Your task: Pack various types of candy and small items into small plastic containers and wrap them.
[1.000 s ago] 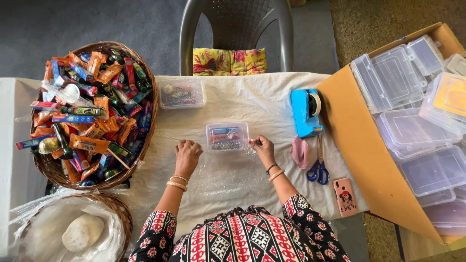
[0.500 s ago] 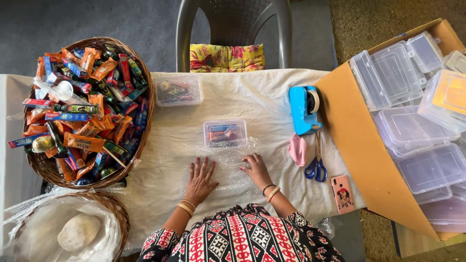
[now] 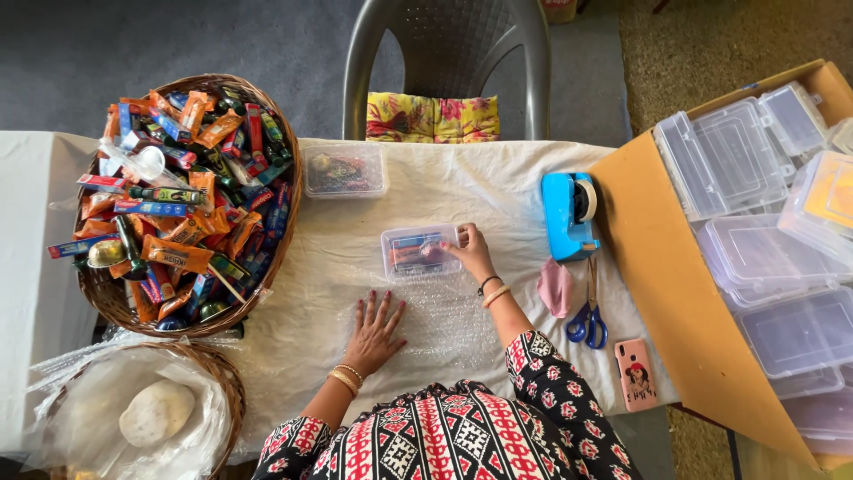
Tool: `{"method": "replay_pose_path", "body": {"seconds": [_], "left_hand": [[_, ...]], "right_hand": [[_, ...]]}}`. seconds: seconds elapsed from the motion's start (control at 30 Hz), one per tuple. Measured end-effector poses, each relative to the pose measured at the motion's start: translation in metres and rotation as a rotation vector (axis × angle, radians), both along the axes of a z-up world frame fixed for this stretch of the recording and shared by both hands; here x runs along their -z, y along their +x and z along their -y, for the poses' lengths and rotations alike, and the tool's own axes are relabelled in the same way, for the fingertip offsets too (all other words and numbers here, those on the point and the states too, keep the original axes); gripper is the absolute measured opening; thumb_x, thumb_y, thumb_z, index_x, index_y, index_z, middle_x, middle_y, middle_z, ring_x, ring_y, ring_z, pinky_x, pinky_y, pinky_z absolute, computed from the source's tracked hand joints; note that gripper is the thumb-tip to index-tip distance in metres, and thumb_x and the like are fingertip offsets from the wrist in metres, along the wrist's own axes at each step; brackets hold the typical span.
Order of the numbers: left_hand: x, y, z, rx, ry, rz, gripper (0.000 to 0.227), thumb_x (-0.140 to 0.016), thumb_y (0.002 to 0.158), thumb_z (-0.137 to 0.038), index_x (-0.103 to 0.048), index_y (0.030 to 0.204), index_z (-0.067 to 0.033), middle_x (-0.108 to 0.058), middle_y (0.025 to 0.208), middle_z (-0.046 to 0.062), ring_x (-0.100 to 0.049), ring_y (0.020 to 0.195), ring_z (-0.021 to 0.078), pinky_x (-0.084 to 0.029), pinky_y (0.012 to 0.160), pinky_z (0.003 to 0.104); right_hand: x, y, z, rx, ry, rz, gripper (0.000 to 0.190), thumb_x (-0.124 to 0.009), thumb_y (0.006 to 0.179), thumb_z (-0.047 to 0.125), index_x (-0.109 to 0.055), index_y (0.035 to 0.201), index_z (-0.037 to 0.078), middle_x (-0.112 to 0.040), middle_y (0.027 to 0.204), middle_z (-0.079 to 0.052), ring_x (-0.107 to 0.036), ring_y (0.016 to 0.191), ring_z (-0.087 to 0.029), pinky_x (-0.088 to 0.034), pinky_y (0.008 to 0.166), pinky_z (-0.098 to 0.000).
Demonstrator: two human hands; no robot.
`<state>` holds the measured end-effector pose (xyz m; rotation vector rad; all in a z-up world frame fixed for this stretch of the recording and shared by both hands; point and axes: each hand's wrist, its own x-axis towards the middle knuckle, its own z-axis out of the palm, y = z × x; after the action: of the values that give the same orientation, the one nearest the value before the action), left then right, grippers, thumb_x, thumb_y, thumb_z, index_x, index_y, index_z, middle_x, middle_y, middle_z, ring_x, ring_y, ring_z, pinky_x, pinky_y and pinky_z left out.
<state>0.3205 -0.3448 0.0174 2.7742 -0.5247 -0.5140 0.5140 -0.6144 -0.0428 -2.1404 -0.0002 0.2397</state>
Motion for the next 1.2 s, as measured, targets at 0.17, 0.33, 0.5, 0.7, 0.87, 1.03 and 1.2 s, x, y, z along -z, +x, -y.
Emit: {"method": "replay_pose_path", "body": {"seconds": [0.17, 0.33, 0.5, 0.7, 0.87, 1.03, 1.2], "left_hand": [[-0.002, 0.0, 0.001, -0.012, -0.034, -0.012, 0.087, -0.056, 0.093, -0.058, -0.018, 0.162, -0.0212, -0.008, 0.168, 0.018, 0.001, 0.154, 0.0455, 0.001, 0.122, 0.063], [-0.009, 0.009, 0.006, -0.007, -0.051, 0.017, 0.086, -0.06, 0.091, -0.056, -0.019, 0.16, -0.0259, -0.009, 0.167, 0.022, 0.0, 0.152, 0.0494, 0.0, 0.119, 0.067], [-0.027, 0.024, 0.011, 0.009, 0.056, -0.119, 0.1, -0.07, 0.084, -0.054, -0.014, 0.164, -0.0321, -0.026, 0.159, 0.023, -0.016, 0.148, 0.0519, -0.012, 0.116, 0.074], [-0.02, 0.041, 0.012, 0.014, 0.075, -0.049, 0.098, -0.073, 0.08, -0.057, -0.018, 0.157, -0.0302, -0.039, 0.147, 0.018, -0.034, 0.138, 0.0473, -0.025, 0.11, 0.073], [-0.018, 0.066, 0.012, -0.045, 0.056, 0.026, 0.107, -0.075, 0.078, -0.056, -0.015, 0.162, -0.0307, -0.044, 0.142, 0.016, -0.04, 0.129, 0.0431, -0.032, 0.103, 0.069], [-0.008, 0.102, 0.007, -0.097, 0.042, 0.083, 0.093, -0.077, 0.079, -0.048, -0.033, 0.16, -0.0351, -0.049, 0.137, 0.015, -0.045, 0.124, 0.0402, -0.036, 0.099, 0.062], [0.013, 0.111, -0.006, -0.399, -0.393, 0.218, 0.028, -0.067, 0.097, -0.033, -0.076, 0.123, -0.0257, -0.069, 0.121, 0.004, -0.056, 0.119, 0.0295, -0.045, 0.104, 0.05]], "right_hand": [[0.033, -0.005, 0.0, 0.108, 0.307, -0.099, 0.043, -0.088, 0.083, 0.016, -0.06, 0.112, 0.001, -0.059, 0.093, -0.007, -0.06, 0.084, -0.016, -0.053, 0.074, -0.0301], [-0.012, -0.007, -0.022, 0.134, 0.299, -0.277, 0.066, -0.09, 0.079, 0.016, -0.053, 0.133, 0.007, -0.058, 0.117, -0.006, -0.062, 0.099, -0.015, -0.058, 0.079, -0.0311], [-0.018, -0.007, -0.04, 0.051, 0.327, -0.37, 0.098, -0.092, 0.07, 0.016, -0.04, 0.154, 0.009, -0.062, 0.118, -0.013, -0.065, 0.1, -0.022, -0.058, 0.082, -0.0319], [-0.005, 0.005, -0.039, -0.013, 0.683, -0.558, 0.072, -0.092, 0.072, 0.009, -0.059, 0.136, 0.002, -0.068, 0.112, -0.009, -0.068, 0.104, -0.019, -0.058, 0.089, -0.0305], [-0.053, 0.008, -0.013, 0.066, 0.627, -0.389, 0.052, -0.089, 0.075, 0.01, -0.065, 0.122, 0.005, -0.071, 0.106, -0.004, -0.068, 0.098, -0.018, -0.059, 0.086, -0.0314], [-0.143, -0.012, 0.021, 0.116, 0.619, -0.035, 0.053, -0.088, 0.08, 0.011, -0.065, 0.127, 0.007, -0.067, 0.107, -0.001, -0.058, 0.098, -0.015, -0.054, 0.088, -0.0289], [-0.197, -0.049, 0.019, 0.072, 0.578, 0.174, 0.063, -0.089, 0.077, 0.025, -0.058, 0.13, 0.011, -0.047, 0.12, 0.002, -0.054, 0.117, -0.014, -0.052, 0.104, -0.0339]]}}
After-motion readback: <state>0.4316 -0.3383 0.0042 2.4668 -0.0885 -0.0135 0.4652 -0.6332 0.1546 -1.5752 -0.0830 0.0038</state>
